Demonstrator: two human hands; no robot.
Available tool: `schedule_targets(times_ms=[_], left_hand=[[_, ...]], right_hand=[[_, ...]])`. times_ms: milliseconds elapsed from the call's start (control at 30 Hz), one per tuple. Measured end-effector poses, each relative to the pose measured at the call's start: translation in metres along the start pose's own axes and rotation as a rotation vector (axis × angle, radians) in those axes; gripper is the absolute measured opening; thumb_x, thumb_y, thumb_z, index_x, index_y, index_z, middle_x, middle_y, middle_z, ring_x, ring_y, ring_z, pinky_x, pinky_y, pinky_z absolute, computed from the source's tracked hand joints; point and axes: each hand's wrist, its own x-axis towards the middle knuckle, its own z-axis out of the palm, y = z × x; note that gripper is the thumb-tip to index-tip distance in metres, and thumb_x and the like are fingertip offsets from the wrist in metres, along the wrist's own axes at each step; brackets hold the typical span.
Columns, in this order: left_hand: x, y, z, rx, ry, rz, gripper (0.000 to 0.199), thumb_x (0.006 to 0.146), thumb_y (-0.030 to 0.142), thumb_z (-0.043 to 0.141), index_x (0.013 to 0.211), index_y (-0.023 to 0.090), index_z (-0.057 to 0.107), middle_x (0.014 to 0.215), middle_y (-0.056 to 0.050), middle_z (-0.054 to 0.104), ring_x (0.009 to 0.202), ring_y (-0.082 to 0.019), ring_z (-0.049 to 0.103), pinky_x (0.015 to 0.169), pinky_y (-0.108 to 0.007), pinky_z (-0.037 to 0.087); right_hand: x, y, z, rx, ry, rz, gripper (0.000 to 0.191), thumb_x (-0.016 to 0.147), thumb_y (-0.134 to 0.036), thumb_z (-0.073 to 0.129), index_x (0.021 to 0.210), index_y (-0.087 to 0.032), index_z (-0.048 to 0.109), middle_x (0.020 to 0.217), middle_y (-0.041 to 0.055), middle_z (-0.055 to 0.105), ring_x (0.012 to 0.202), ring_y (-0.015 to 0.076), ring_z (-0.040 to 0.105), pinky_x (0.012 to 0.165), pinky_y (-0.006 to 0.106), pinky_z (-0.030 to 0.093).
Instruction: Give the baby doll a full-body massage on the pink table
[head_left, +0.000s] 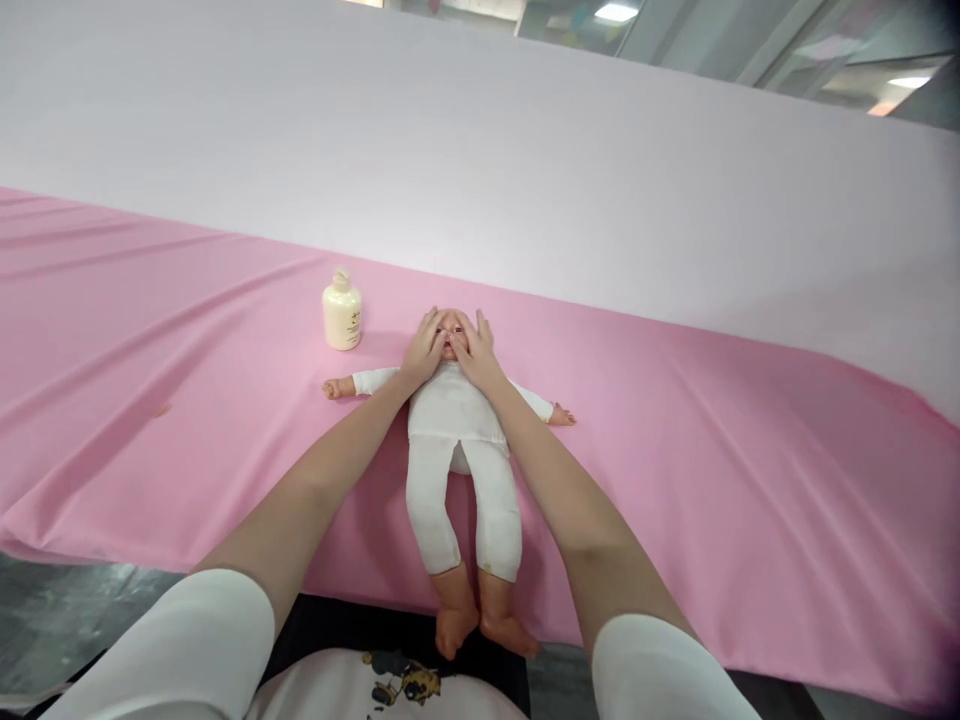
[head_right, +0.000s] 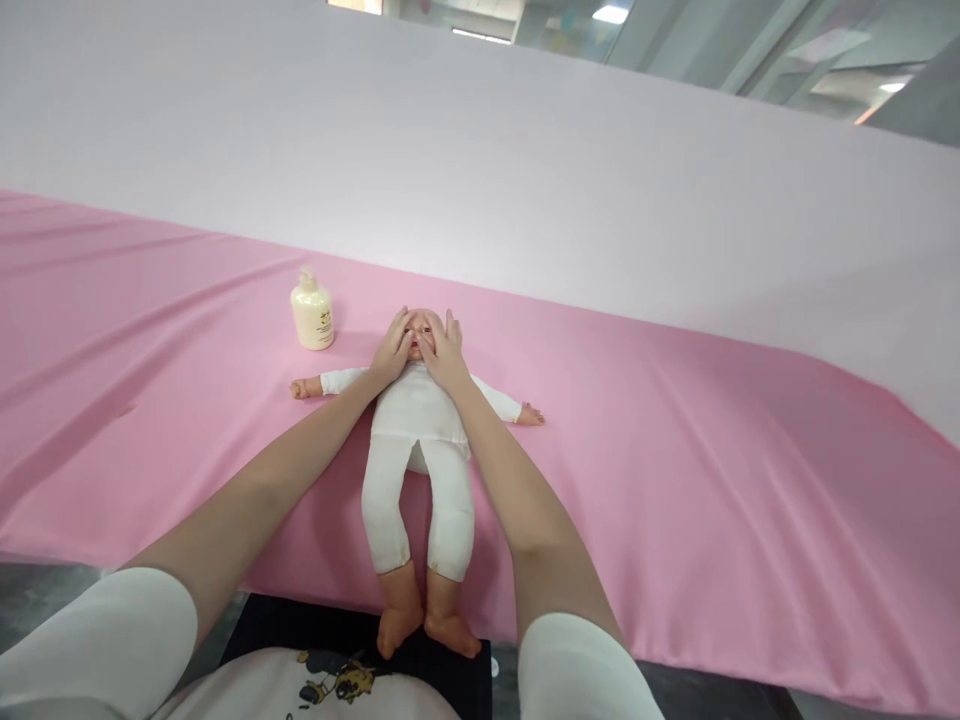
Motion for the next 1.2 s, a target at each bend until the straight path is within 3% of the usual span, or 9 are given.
schedule_targets(times_ms=[133,267,433,533,633,800,900,1100,1200], left_hand=[[0.003,-0.003,0.003,-0.087,-0.015,-0.055,0.072,0.101,0.061,0.029,0.156,0.015,0.034,0.168,-0.016,0.025,0.159,-0.024,0.021,0.132,-0.041,0.016],[0.008,-0.006,0.008,-0.129,-0.04,-0.151,0.078,0.099,0.06,0.038,0.16,0.013,0.025,0.169,-0.017,0.024,0.158,-0.025,0.023,0.132,-0.04,0.018],[0.013,-0.004,0.008,-0.111,-0.082,-0.055,0.064,0.101,0.055,0.036,0.153,0.019,0.043,0.169,-0.012,0.025,0.159,-0.025,0.02,0.131,-0.04,0.02],[0.012,-0.001,0.006,-0.132,-0.085,-0.027,0.058,0.101,0.054,0.039,0.148,0.023,0.051,0.17,-0.009,0.024,0.158,-0.026,0.025,0.13,-0.043,0.022],[0.011,0.0,0.006,-0.151,-0.105,-0.054,0.063,0.099,0.058,0.044,0.152,0.024,0.046,0.17,-0.007,0.023,0.158,-0.025,0.024,0.131,-0.043,0.02],[0.011,-0.008,0.009,-0.172,-0.098,-0.152,0.083,0.093,0.067,0.051,0.159,0.02,0.033,0.17,-0.012,0.023,0.159,-0.027,0.021,0.132,-0.043,0.015],[0.012,-0.013,0.01,-0.174,-0.089,-0.115,0.079,0.094,0.069,0.048,0.158,0.024,0.035,0.169,-0.01,0.026,0.159,-0.028,0.019,0.132,-0.045,0.014],[0.014,-0.01,0.007,-0.161,-0.092,0.042,0.069,0.098,0.07,0.038,0.145,0.024,0.057,0.168,-0.01,0.028,0.159,-0.028,0.021,0.131,-0.046,0.016],[0.015,-0.009,0.006,-0.165,-0.104,0.052,0.07,0.098,0.07,0.038,0.147,0.022,0.055,0.169,-0.01,0.027,0.158,-0.028,0.023,0.131,-0.046,0.017]], right_hand=[[-0.002,0.016,0.006,0.166,-0.02,0.135,0.11,0.084,-0.088,0.035,0.162,-0.011,0.021,0.17,0.0144,0.022,0.161,0.0259,0.019,0.134,0.043,0.016],[-0.007,0.022,0.007,0.221,0.034,0.264,0.115,0.08,-0.091,0.035,0.164,-0.014,0.015,0.169,0.0135,0.024,0.157,0.0257,0.029,0.132,0.045,0.02],[-0.008,0.028,0.004,0.174,0.055,0.065,0.097,0.089,-0.086,0.022,0.159,-0.02,0.034,0.171,0.004,0.023,0.162,0.0183,0.01,0.134,0.04,0.014],[-0.008,0.033,0.002,0.163,0.044,0.011,0.087,0.093,-0.081,0.022,0.153,-0.023,0.045,0.172,0.0022,0.017,0.162,0.0175,0.011,0.134,0.038,0.016],[-0.009,0.039,0.002,0.213,0.063,0.054,0.087,0.091,-0.082,0.031,0.158,-0.026,0.037,0.173,0.0012,0.012,0.162,0.0199,0.012,0.134,0.041,0.015],[-0.011,0.045,0.005,0.304,0.1,0.176,0.103,0.087,-0.085,0.038,0.164,-0.021,0.016,0.173,0.0067,0.013,0.162,0.0222,0.014,0.134,0.043,0.013],[-0.01,0.047,0.006,0.357,0.093,0.235,0.107,0.084,-0.087,0.041,0.165,-0.024,0.01,0.172,0.0061,0.016,0.161,0.0233,0.018,0.134,0.047,0.015],[-0.007,0.047,0.005,0.371,0.051,0.045,0.081,0.09,-0.082,0.034,0.153,-0.031,0.045,0.168,-0.0047,0.03,0.163,0.018,0.005,0.136,0.044,0.007],[-0.006,0.046,0.004,0.388,0.053,0.057,0.083,0.089,-0.083,0.036,0.153,-0.031,0.045,0.169,-0.0045,0.027,0.163,0.0182,0.007,0.135,0.043,0.008]])
